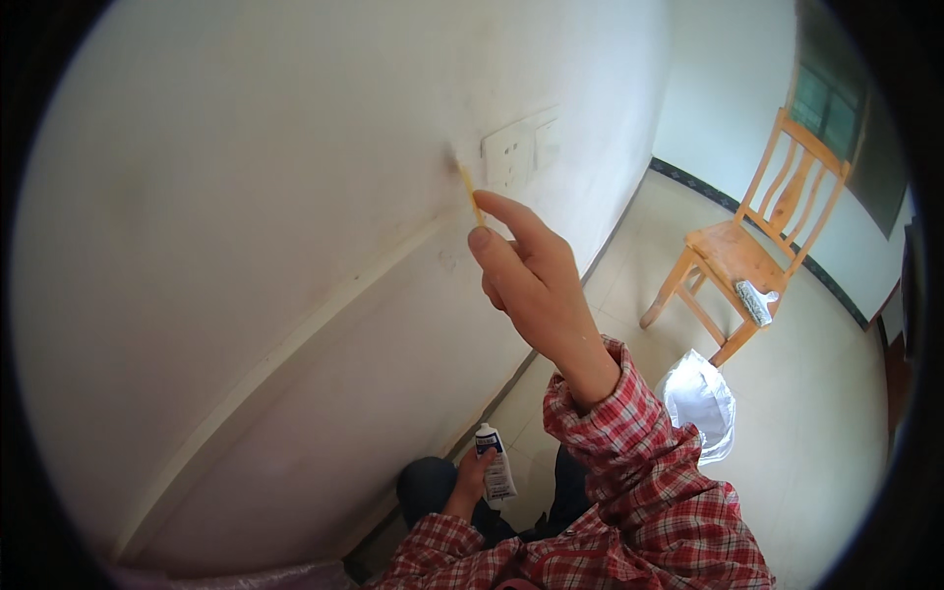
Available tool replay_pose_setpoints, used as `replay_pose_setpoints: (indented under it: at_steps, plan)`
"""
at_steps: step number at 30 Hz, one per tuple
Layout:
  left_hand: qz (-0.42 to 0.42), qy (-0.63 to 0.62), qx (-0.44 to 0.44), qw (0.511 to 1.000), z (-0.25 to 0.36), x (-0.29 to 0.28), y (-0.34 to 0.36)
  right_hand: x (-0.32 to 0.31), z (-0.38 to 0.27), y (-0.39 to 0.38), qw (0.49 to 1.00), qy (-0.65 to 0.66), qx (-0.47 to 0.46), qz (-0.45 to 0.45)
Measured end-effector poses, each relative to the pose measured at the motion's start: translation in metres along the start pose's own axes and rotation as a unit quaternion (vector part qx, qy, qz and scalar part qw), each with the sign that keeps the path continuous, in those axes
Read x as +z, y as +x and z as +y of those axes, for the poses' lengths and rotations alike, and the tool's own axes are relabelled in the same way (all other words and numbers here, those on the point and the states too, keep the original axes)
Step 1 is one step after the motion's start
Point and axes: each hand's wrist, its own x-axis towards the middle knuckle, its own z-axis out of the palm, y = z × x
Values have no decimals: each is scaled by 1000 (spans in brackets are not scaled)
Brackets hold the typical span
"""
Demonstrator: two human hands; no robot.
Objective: The person applies white filler paste to a damaged section of a wall using a small yellow spatula, smoothing it around an electrical outlet. They then use a small paint roller to apply white paint over the filled area to blend it with the surrounding wall.
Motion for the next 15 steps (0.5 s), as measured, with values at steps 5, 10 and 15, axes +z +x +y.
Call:
replay_pose_setpoints:
  at_steps: [5, 10, 15]
  plan:
    - [2, 20, 1, 1000, -1, -3, 2, 12, 3, -9, 999, -12, 5, -45]
    - [8, 44, 6, 999, 8, 0, -6, -3, -19, -24, 999, -30, -24, -25]
    - [-13, -17, 0, 1000, -5, -5, 3, -28, -36, 37, 983, -72, -144, 85]
